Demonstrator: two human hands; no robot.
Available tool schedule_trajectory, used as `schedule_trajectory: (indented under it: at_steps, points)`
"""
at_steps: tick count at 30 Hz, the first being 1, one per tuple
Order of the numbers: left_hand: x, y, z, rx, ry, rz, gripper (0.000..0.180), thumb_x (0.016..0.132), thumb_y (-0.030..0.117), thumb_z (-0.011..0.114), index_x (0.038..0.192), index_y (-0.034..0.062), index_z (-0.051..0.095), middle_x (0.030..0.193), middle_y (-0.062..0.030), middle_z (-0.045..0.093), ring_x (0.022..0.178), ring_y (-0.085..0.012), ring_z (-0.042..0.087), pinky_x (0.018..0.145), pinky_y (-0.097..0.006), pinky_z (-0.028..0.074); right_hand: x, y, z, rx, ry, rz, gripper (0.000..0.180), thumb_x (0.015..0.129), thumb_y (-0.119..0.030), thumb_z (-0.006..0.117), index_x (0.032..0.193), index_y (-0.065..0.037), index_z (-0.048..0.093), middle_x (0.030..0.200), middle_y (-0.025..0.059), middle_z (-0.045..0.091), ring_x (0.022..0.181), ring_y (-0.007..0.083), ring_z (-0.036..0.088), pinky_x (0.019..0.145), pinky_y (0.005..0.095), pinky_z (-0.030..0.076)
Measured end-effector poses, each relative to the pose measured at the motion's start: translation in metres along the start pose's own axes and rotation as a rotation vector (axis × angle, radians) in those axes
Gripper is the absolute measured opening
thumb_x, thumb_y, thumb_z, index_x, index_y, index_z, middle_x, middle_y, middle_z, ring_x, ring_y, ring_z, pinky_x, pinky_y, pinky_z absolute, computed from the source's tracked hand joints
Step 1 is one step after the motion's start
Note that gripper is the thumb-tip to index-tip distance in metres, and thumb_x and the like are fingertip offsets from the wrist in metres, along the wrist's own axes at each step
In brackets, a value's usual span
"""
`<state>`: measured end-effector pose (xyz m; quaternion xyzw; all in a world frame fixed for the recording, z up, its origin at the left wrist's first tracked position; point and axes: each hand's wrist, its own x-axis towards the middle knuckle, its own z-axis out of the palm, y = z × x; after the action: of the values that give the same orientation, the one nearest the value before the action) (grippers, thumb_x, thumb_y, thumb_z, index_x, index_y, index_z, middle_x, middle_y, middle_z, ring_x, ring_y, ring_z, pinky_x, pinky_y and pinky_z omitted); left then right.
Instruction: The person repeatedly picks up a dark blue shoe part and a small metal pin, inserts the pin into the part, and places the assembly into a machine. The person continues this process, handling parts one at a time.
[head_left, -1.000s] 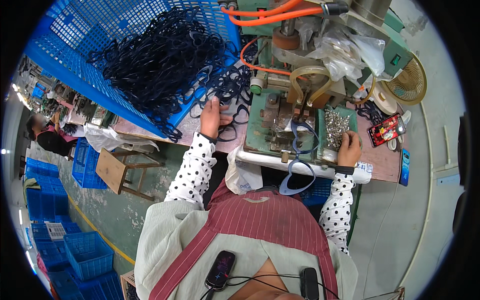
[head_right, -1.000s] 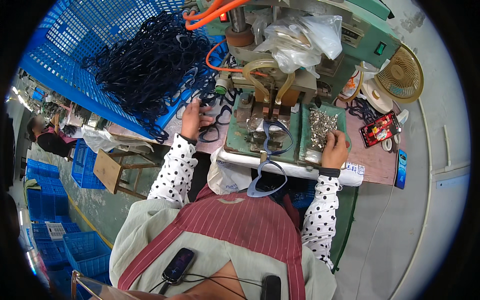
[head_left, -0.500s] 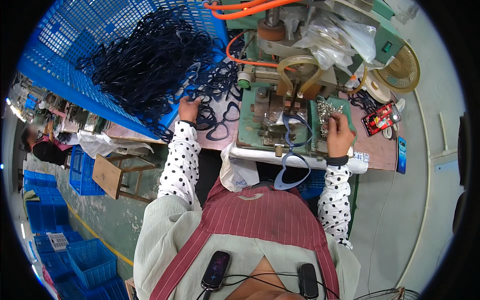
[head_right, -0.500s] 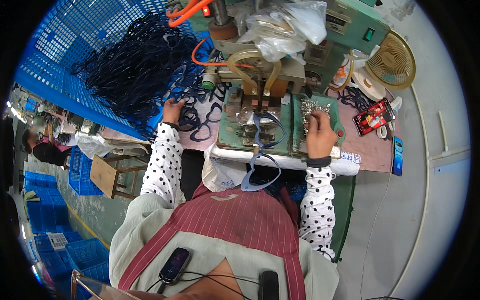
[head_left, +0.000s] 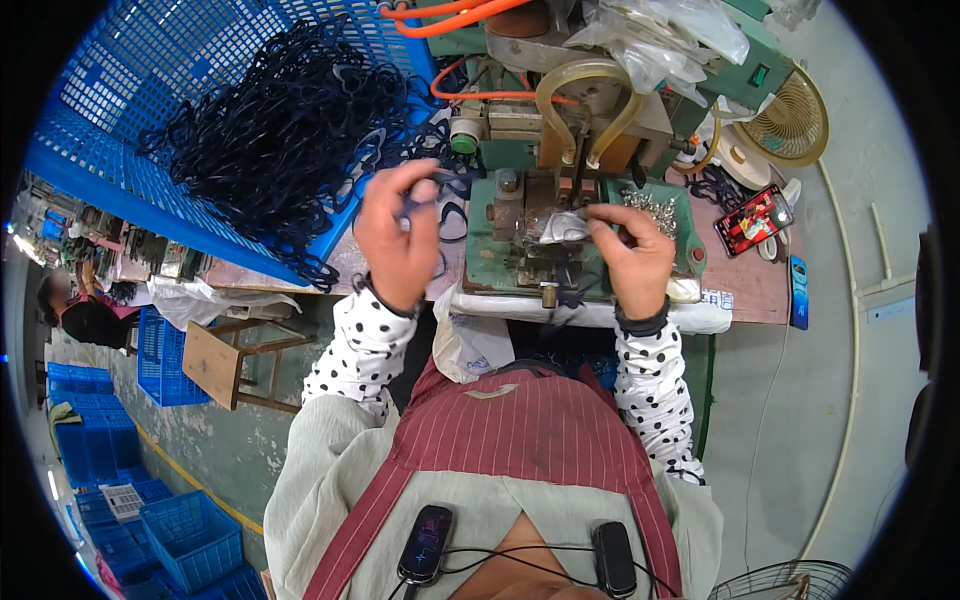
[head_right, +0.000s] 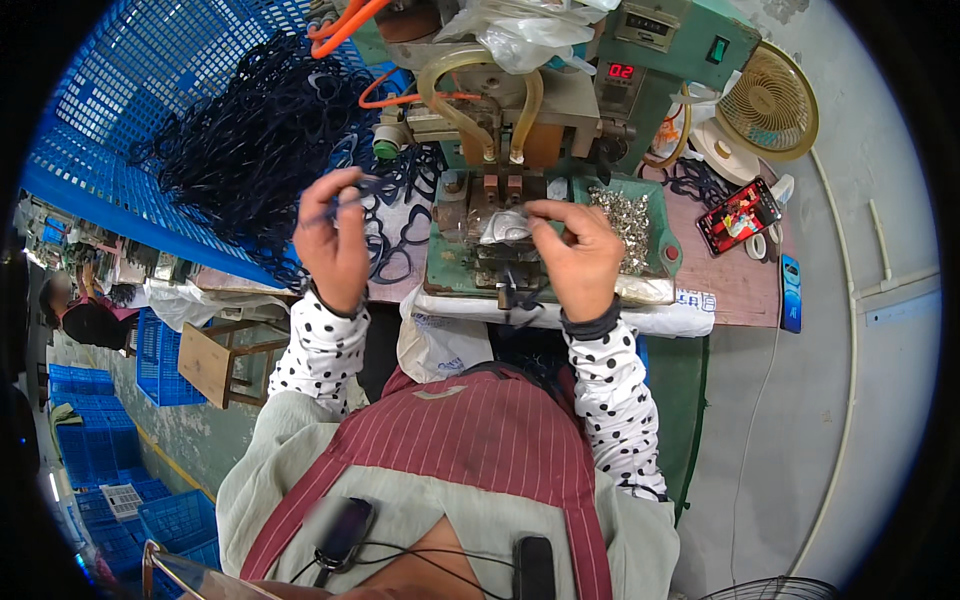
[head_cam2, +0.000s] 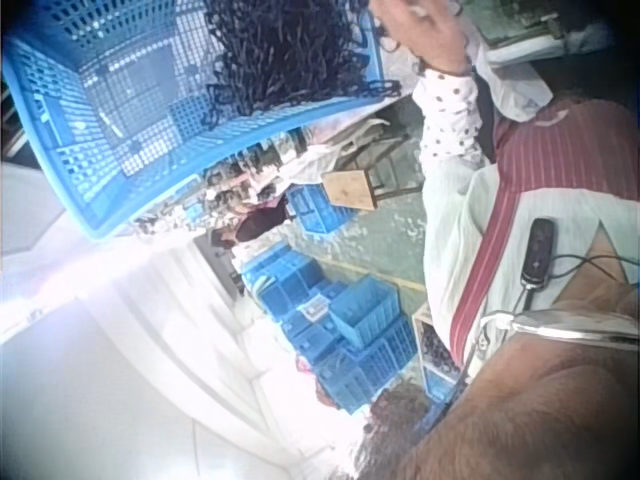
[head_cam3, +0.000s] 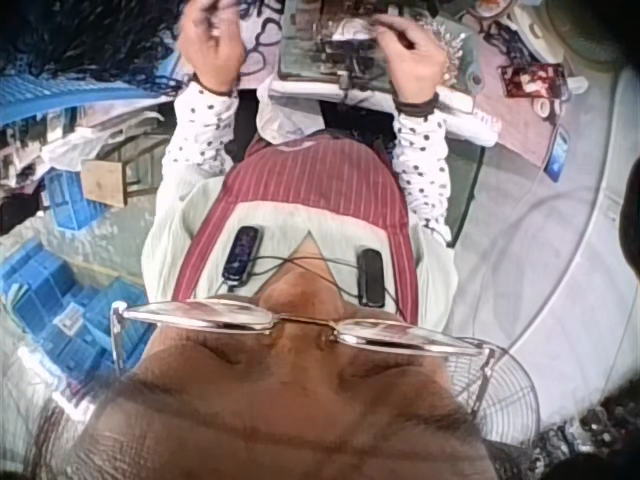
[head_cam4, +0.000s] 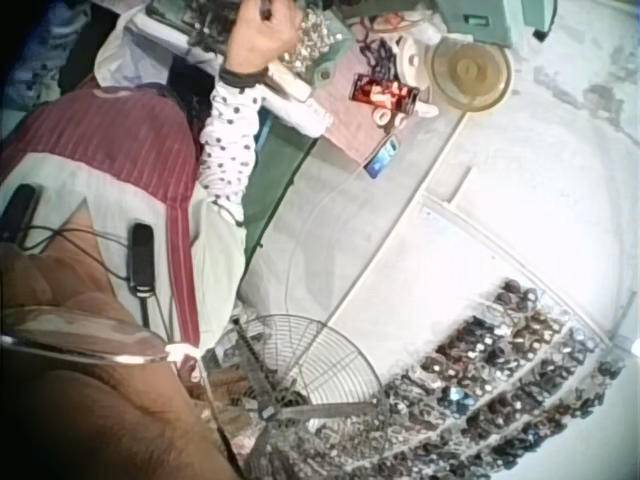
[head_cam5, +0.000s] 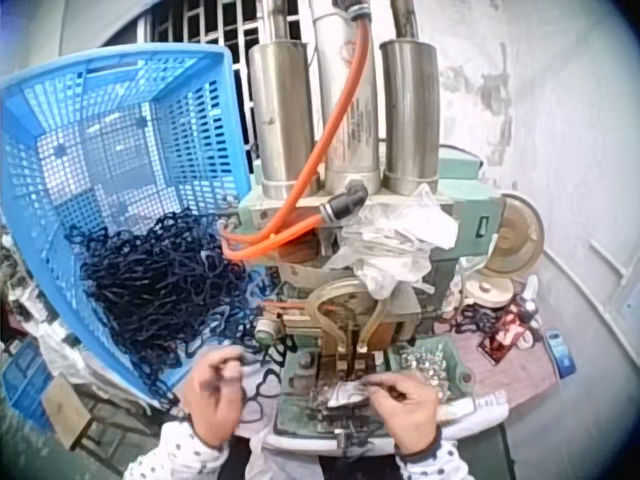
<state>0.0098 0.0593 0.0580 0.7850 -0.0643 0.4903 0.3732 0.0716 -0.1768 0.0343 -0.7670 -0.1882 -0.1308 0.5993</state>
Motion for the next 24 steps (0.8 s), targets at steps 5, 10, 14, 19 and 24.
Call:
schedule_trajectory:
  at_steps: [5,10,14,19,24]
  points:
    - [0.017,0.024,0.023,-0.418,-0.057,-0.313,0.015,0.095,0.006,0.055,0.103,-0.0024,0.063,0.094,-0.0113,0.066,0.08,-0.0167,0.066,0.072,-0.026,0.05,0.0,0.002,0.024,0.242,0.009,0.163,0.03,0.076,-0.004,0.072,0.104,0.0,0.061,0.085,0.0059,0.069,0.066,0.0057,0.052,0.059,0.0221,0.043]
    - [0.023,0.028,0.021,-0.43,-0.079,-0.36,0.015,0.095,0.005,0.053,0.105,-0.0032,0.062,0.097,-0.0116,0.068,0.083,-0.0168,0.068,0.074,-0.027,0.052,0.005,-0.005,0.029,0.322,0.036,0.238,0.044,0.075,-0.004,0.074,0.111,0.0,0.05,0.084,0.0075,0.069,0.066,0.006,0.054,0.06,0.0206,0.044]
    - [-0.002,0.038,0.015,-0.14,-0.316,0.309,0.026,0.078,-0.002,0.061,0.104,0.0019,0.064,0.102,-0.013,0.067,0.093,-0.0292,0.063,0.085,-0.041,0.049,0.004,0.004,0.026,0.288,0.015,0.233,0.047,0.075,-0.005,0.074,0.116,-0.001,0.05,0.088,0.0089,0.069,0.071,0.0072,0.056,0.065,0.0228,0.046]
    - [-0.053,0.03,0.05,-0.274,-0.535,0.585,0.036,0.081,0.004,0.064,0.117,0.0023,0.062,0.119,-0.014,0.064,0.109,-0.0281,0.062,0.098,-0.044,0.048,0.02,0.053,-0.016,-0.114,0.209,0.021,0.046,0.076,-0.01,0.073,0.118,-0.005,0.055,0.095,0.0084,0.07,0.087,0.0212,0.065,0.078,0.031,0.049]
    - [-0.057,0.018,0.06,-0.344,-0.564,0.565,0.038,0.082,0.004,0.063,0.12,0.0015,0.06,0.122,-0.0158,0.061,0.11,-0.028,0.061,0.099,-0.045,0.048,0.009,0.14,-0.072,-0.589,0.265,0.199,0.034,0.078,-0.016,0.072,0.11,-0.008,0.062,0.093,0.0109,0.071,0.085,0.0279,0.069,0.074,0.0377,0.052]
